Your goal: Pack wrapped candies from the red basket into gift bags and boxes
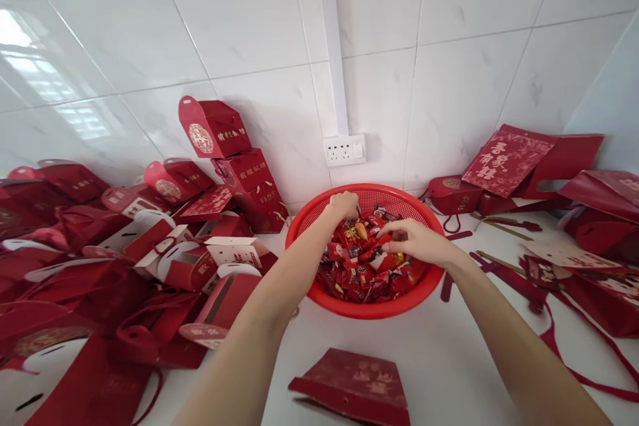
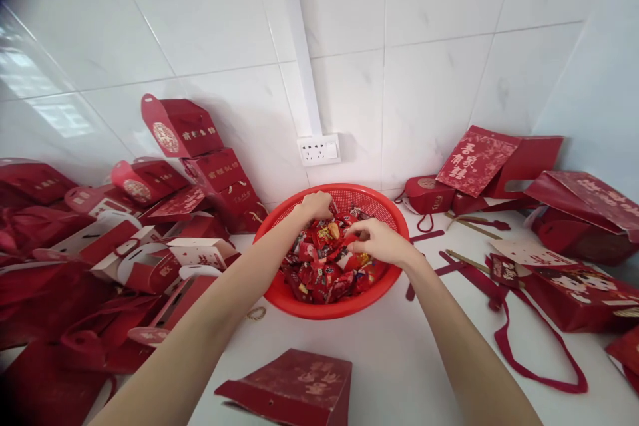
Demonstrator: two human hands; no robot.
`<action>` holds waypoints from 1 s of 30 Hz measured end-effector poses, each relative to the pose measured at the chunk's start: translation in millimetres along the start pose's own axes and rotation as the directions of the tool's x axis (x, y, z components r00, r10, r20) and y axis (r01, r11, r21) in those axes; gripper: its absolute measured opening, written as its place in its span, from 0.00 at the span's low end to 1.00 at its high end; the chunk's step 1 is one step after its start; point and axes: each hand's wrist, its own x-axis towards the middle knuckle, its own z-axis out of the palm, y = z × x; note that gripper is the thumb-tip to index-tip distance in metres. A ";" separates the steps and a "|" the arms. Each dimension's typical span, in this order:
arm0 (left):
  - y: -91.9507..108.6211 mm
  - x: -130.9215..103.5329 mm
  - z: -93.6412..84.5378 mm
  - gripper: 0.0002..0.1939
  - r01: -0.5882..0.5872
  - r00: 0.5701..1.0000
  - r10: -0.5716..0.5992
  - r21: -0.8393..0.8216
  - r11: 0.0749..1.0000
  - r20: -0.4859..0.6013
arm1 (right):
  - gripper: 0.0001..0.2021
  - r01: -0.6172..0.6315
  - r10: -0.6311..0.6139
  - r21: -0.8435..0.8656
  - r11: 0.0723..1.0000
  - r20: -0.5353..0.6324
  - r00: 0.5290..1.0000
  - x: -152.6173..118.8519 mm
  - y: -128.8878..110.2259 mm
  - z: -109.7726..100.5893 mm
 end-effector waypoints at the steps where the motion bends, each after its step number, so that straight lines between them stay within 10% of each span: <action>1: 0.2 -0.6 0.6 0.23 0.008 1.000 -0.008 -0.001 1.000 0.004 | 0.14 -0.009 0.010 0.041 0.999 -0.023 1.000 0.1 0.3 0.1; 18: -5.0 -8.8 2.5 0.18 -0.060 0.998 0.059 -0.045 0.997 -0.013 | 0.10 0.034 0.053 0.212 0.977 -0.389 0.920 1.8 2.2 3.0; 30: 1.4 -7.1 6.8 0.21 -0.036 0.997 0.039 -0.045 0.998 0.073 | 0.11 0.013 0.058 0.167 0.986 -0.410 0.910 3.2 3.6 4.7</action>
